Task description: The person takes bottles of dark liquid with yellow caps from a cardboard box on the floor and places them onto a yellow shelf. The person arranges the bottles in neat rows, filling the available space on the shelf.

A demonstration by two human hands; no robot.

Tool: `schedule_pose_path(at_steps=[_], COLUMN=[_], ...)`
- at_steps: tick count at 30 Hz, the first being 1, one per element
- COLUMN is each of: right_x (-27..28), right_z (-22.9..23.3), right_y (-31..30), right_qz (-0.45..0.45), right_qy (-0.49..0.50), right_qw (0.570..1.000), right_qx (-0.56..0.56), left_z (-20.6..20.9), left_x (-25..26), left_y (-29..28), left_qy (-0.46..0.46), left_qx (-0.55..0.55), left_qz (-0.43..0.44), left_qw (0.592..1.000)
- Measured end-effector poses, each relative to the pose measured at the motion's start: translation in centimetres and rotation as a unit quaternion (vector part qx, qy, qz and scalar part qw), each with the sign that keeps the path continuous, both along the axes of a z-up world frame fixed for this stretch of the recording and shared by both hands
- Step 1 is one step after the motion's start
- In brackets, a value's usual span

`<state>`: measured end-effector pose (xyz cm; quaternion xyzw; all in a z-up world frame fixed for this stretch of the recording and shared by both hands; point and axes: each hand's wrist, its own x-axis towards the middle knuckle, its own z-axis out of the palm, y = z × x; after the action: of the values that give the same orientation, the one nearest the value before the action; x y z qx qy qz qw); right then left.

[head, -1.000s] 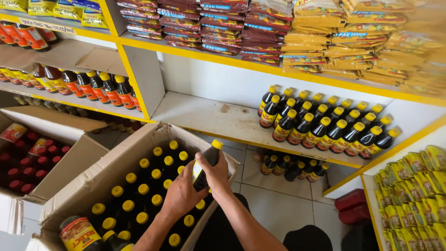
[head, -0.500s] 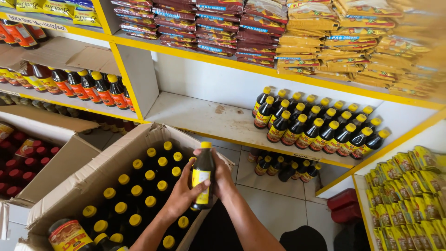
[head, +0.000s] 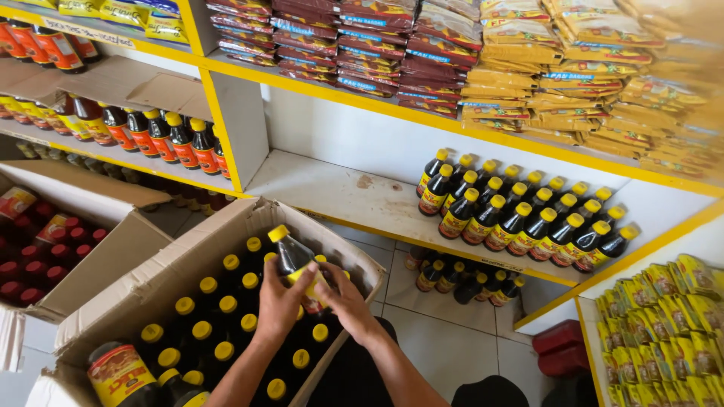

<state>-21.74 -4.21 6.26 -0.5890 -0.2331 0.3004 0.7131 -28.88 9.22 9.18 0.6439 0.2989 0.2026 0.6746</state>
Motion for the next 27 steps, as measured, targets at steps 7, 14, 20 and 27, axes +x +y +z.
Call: schedule_pose_path(at_steps=[7, 14, 20, 27], right_x=[0.8, 0.6, 0.7, 0.4], right_z=[-1.7, -0.6, -1.1, -0.8], right_y=[0.1, -0.8, -0.8, -1.1], right_qz=[0.109, 0.099, 0.12, 0.131], right_qy=[-0.025, 0.069, 0.077, 0.073], right_qw=[0.993, 0.992, 0.989, 0.988], right_qx=[-0.039, 0.023, 0.046, 0.028], left_z=[-4.2, -2.9, -2.2, -3.6], left_x=[0.1, -0.3, -0.7, -1.2], left_y=[2.3, 2.2, 2.2, 2.9], left_qy=[-0.094, -0.144, -0.137, -0.129], left_qx=[0.096, 0.03, 0.009, 0.003], left_qz=[0.035, -0.062, -0.047, -0.033], left_qw=[0.99, 0.987, 0.989, 0.991])
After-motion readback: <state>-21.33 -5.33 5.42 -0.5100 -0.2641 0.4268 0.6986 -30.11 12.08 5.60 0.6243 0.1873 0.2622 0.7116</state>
